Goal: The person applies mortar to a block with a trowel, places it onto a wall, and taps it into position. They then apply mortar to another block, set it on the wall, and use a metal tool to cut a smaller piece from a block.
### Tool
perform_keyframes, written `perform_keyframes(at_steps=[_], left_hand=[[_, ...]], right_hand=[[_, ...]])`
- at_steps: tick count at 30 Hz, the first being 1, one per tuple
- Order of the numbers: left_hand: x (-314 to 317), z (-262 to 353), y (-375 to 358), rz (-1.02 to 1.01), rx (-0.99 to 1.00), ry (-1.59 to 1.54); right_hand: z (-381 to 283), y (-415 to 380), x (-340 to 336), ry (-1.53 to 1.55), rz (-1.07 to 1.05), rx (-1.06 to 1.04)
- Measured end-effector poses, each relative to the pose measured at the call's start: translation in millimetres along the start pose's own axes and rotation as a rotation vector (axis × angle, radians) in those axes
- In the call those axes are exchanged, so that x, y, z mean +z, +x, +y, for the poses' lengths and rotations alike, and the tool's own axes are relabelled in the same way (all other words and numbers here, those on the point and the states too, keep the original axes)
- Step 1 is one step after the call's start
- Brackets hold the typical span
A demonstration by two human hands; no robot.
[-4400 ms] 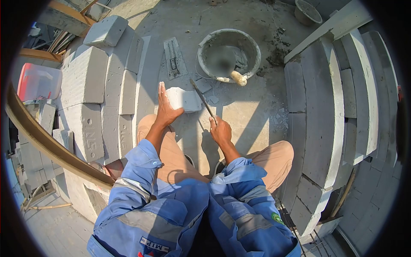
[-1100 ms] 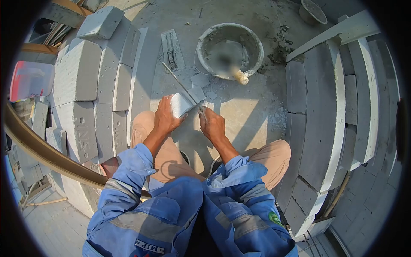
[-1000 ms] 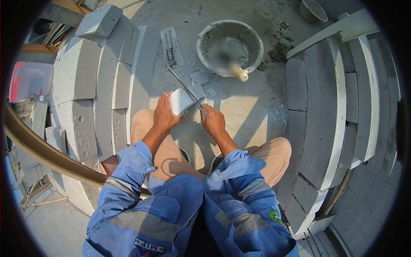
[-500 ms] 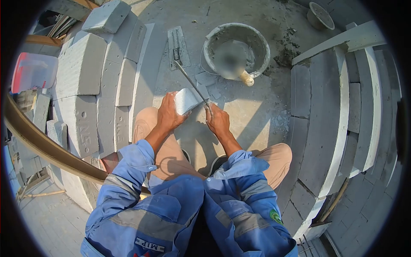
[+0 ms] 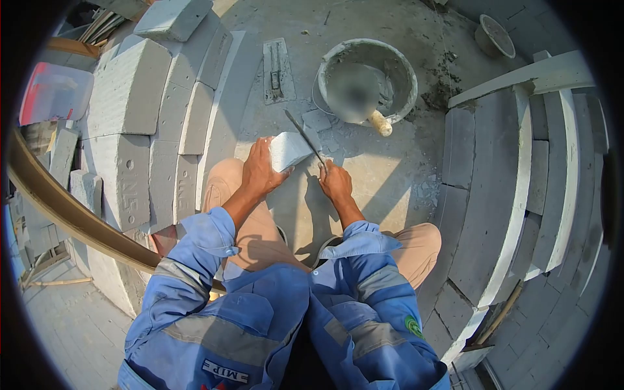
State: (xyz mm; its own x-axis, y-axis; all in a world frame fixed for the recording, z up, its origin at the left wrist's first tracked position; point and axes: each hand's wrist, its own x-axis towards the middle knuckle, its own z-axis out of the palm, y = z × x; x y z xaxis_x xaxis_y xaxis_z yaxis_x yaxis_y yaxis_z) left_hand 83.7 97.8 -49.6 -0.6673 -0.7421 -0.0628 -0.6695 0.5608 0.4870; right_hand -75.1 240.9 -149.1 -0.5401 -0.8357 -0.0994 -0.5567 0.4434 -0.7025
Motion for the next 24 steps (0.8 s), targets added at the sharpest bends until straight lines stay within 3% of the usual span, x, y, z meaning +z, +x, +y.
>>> perform_keyframes(at_steps=[1,3,8,10,17,19,22,24], left_hand=[[0,0,2,0.003,0.011,0.002],[3,2,-1,0.082,0.048,0.050],[0,1,-1,0.026,0.026,0.017],[0,1,0,0.026,0.043,0.018],[5,-2,-3,0.021,0.002,-0.004],[7,-4,0,0.048,0.035,0.015],[6,2,5,0.053,-0.023,0.039],[6,13,2,0.055,-0.248,-0.020]], right_hand=[[3,4,-2,-0.127,-0.139,0.115],[2,-1,-3,-0.043,-0.065,0.083],[-1,-2,2,0.150,0.068,-0.029],[4,10,1,-0.106,-0.110,0.079],[-11,-3,-2,0.160,0.136,-0.073],[3,8,4,-0.186,-0.186,0.181],[-7,-4,-8,-0.112,-0.126,0.216],[-19,-19,-14,-0.048,-0.089,0.200]])
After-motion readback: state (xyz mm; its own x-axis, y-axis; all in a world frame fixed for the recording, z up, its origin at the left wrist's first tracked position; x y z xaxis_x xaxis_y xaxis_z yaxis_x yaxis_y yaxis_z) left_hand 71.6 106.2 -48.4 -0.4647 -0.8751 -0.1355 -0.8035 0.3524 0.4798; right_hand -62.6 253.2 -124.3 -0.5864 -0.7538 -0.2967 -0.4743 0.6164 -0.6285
